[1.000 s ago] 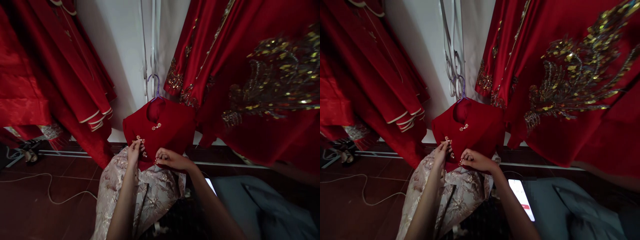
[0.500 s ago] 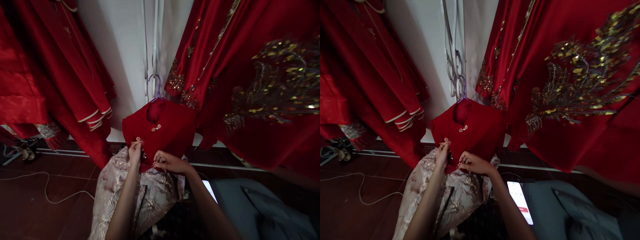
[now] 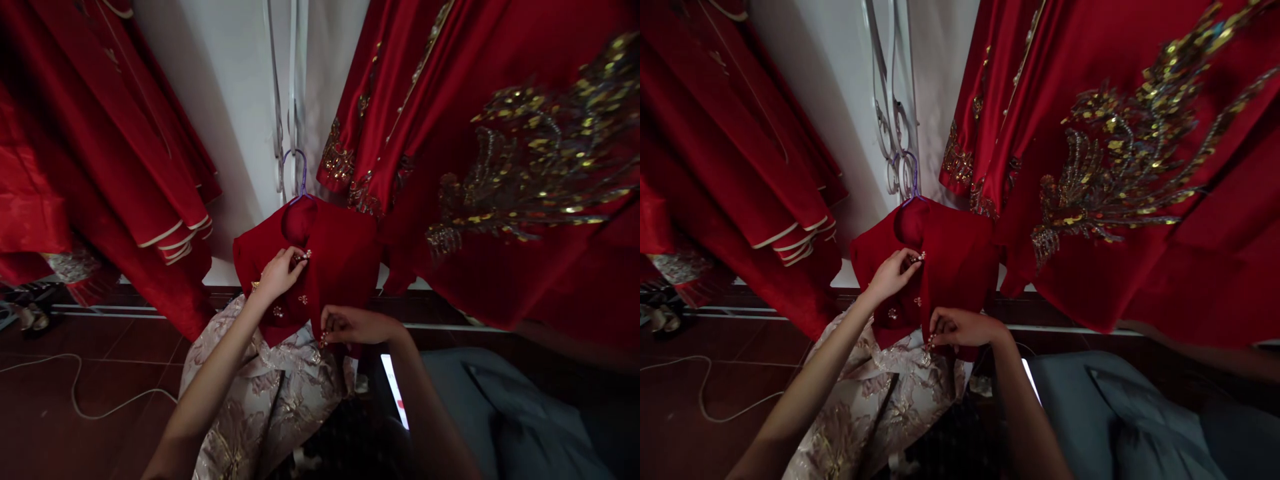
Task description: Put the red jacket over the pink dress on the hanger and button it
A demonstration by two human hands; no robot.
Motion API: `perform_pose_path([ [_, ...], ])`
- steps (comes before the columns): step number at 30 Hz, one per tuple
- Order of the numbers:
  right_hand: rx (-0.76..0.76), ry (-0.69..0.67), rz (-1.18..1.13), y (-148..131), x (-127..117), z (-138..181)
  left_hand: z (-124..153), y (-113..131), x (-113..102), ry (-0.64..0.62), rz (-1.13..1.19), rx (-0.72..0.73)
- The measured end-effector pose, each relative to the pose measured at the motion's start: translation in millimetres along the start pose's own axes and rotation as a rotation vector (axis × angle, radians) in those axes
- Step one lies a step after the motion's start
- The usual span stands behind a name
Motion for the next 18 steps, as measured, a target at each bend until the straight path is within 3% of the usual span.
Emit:
perform_pose_path([
  [4, 0.012, -0.007, 0.008, 1, 2, -1, -7, 20, 1, -0.104, -0.335, 0.142],
  [9, 0.007, -0.033, 0.003, -2, 5, 0, -16, 40, 2, -0.192, -0.551, 0.326],
  [18, -0.005, 0.006, -0.062, -18, 1, 16, -19, 41, -2, -0.178, -0.358, 0.375],
])
Point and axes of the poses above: each hand's wrist, its own z-axis away from the middle knuckle, its own x-axis out of the palm, y = z × x, the point moved 8 cm from there along -z, towards the middle knuckle, and after that the axes turned 6 degrees about x, right-handed, at the moved point
